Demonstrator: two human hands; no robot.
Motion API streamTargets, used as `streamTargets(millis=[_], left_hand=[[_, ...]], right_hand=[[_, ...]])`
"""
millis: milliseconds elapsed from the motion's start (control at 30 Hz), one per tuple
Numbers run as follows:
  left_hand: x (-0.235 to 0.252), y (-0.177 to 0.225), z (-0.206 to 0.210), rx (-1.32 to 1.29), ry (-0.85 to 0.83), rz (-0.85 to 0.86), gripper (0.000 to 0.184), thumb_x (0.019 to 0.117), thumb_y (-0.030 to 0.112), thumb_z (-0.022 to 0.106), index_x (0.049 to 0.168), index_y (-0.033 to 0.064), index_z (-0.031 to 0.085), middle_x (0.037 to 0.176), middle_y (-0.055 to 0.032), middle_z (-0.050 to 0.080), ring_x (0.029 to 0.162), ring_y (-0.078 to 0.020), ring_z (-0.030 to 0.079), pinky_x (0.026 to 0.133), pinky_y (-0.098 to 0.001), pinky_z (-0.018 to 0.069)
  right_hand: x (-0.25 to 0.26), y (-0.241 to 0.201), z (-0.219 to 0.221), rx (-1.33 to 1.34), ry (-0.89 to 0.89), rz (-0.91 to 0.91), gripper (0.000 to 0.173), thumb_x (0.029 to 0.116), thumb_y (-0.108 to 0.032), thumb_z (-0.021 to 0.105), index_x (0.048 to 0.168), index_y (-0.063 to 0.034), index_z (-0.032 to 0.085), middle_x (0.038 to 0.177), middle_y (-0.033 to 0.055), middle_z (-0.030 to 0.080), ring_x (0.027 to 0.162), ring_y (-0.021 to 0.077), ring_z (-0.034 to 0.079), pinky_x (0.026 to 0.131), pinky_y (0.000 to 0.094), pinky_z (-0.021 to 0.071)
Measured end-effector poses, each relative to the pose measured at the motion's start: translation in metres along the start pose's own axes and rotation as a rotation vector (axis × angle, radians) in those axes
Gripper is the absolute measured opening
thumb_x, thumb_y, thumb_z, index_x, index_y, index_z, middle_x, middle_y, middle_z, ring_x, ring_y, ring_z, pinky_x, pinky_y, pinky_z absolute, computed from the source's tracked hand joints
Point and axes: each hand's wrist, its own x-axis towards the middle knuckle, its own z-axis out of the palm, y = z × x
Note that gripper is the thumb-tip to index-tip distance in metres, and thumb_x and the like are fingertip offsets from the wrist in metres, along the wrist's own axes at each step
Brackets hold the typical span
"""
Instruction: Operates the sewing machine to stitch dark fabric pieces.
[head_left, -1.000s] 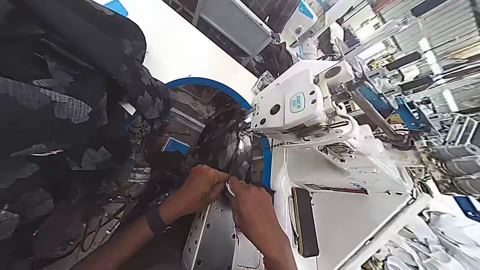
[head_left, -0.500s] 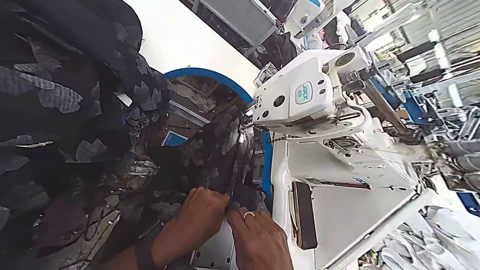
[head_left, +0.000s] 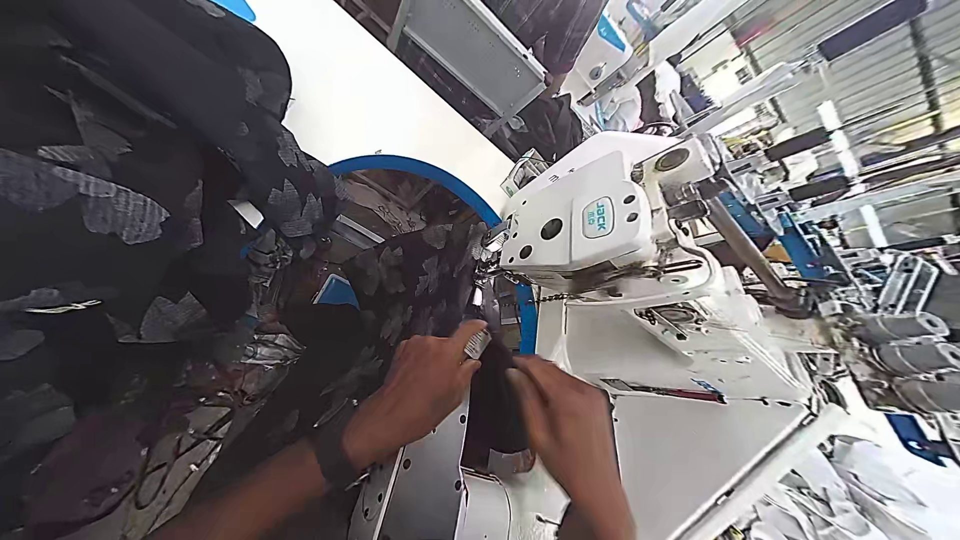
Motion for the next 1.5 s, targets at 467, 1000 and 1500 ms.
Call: streamTargets(millis=[467,1000,1500], left_hand=[[-0.048,0.004,0.009,0.017,0.039,-0.052,0.035,0.0944,0.015,0.061,0.126,0.0015,0.071,0.076,-0.0160,0.071,0.069,-0.0342,0.069,0.064,-0.0524,0.0522],[-0.027,-0.032,0.044,0.034,0.504,0.297,0.022,0.0880,0.009,0.056,0.075,0.0053,0.072,0.060,-0.0059,0.065,0.053,-0.0180,0.064,0.049,-0.0340,0.0456],[0.028,-0.039,0.035,0.122,0.553,0.294,0.019,0.0896,0.012,0.063,0.091,0.0025,0.079,0.073,-0.0093,0.073,0.061,-0.0206,0.068,0.057,-0.0370,0.0530]], right_hand=[[-0.070,-0.037,0.051,-0.222,0.322,0.034,0.022,0.0906,-0.012,0.057,0.083,-0.0004,0.075,0.065,0.0109,0.066,0.056,0.0256,0.065,0.052,0.0360,0.0513],[-0.027,-0.038,0.086,0.177,0.552,-0.013,0.015,0.0892,-0.008,0.065,0.077,-0.0049,0.073,0.088,0.0117,0.074,0.090,0.0108,0.071,0.084,0.0150,0.0538],[0.011,-0.023,0.097,0.172,0.431,0.129,0.024,0.0937,-0.006,0.053,0.096,0.0014,0.076,0.114,0.0201,0.075,0.110,0.0331,0.072,0.096,0.0396,0.0544]])
